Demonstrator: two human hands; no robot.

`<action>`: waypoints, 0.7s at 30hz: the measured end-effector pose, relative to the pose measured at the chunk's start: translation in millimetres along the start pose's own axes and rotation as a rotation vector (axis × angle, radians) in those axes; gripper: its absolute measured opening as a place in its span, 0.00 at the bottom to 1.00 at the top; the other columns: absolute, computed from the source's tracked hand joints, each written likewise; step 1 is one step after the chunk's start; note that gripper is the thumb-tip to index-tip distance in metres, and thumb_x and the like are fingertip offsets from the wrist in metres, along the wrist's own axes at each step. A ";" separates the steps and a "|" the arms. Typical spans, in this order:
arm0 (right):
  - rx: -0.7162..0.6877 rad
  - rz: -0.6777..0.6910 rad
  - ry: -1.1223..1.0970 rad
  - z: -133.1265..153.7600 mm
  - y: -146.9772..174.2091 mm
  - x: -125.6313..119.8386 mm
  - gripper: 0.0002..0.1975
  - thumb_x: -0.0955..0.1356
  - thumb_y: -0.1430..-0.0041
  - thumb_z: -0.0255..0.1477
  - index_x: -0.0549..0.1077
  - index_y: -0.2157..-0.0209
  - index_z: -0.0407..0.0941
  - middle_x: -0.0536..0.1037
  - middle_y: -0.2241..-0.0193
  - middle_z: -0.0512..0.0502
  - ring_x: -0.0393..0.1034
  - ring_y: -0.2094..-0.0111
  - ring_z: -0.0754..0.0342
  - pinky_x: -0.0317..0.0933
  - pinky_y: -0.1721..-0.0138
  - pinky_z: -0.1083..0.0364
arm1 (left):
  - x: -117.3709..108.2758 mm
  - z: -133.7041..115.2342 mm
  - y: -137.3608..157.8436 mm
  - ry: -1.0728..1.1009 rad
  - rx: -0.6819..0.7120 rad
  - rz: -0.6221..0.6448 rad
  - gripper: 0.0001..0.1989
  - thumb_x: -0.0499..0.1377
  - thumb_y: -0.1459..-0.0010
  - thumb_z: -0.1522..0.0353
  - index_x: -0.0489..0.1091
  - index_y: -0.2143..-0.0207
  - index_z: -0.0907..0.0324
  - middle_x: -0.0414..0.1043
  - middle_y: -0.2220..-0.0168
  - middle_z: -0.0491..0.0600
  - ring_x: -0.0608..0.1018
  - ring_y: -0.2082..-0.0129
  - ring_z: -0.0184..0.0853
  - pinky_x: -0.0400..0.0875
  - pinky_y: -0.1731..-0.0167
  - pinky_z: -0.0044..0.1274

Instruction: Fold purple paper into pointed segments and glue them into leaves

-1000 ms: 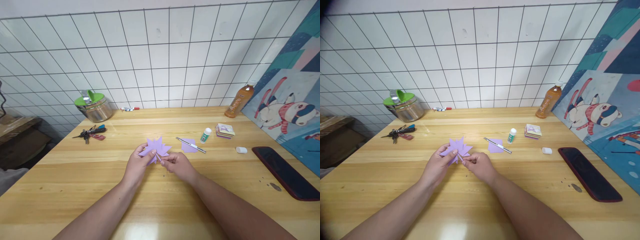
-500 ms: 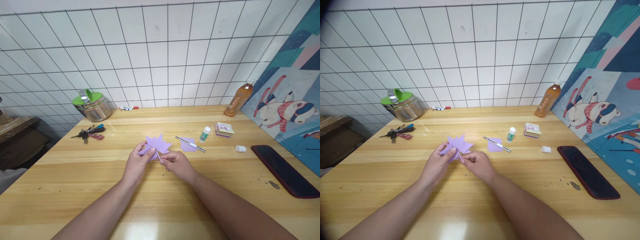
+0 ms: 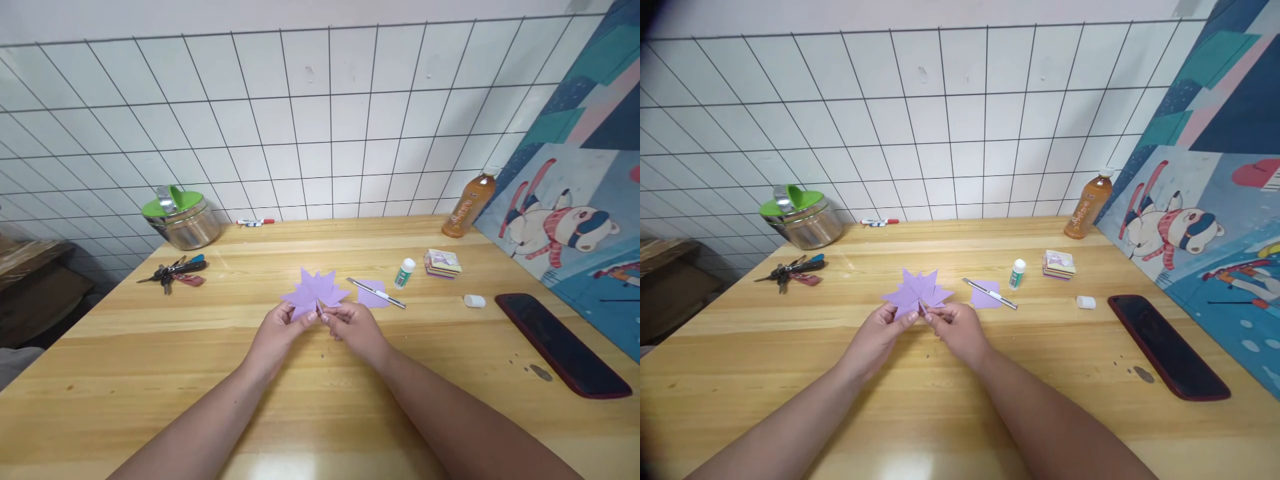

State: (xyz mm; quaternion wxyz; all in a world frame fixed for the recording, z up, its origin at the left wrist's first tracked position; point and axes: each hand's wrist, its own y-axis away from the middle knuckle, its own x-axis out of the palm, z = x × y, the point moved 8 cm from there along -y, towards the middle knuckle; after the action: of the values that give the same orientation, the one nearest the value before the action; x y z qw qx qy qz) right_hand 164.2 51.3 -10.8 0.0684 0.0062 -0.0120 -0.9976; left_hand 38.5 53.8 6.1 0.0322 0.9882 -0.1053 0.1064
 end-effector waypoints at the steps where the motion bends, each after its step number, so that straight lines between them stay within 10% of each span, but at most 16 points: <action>1: -0.003 -0.001 -0.003 0.4 -0.2 -0.2 0.15 0.69 0.54 0.38 0.77 0.69 0.42 0.68 0.84 0.53 0.59 0.83 0.61 0.56 0.79 0.60 | -0.9 -0.4 -0.2 -0.019 0.006 -0.002 0.19 0.66 0.57 0.63 0.73 0.61 0.60 0.76 0.59 0.52 0.74 0.55 0.41 0.63 0.52 0.30; 21: 0.021 0.032 -0.001 -4.0 0.1 4.0 0.15 0.69 0.55 0.38 0.77 0.69 0.41 0.69 0.83 0.53 0.60 0.82 0.62 0.57 0.79 0.60 | -6.9 -4.4 1.0 0.039 0.074 -0.006 0.16 0.62 0.50 0.64 0.70 0.59 0.62 0.74 0.58 0.54 0.72 0.55 0.40 0.62 0.52 0.30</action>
State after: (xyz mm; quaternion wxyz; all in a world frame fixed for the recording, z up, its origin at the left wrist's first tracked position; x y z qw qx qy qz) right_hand 160.3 50.6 -14.8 0.0841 0.0061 -0.0225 -0.9962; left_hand 30.9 54.5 9.0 -0.0021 0.9868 -0.0975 0.1296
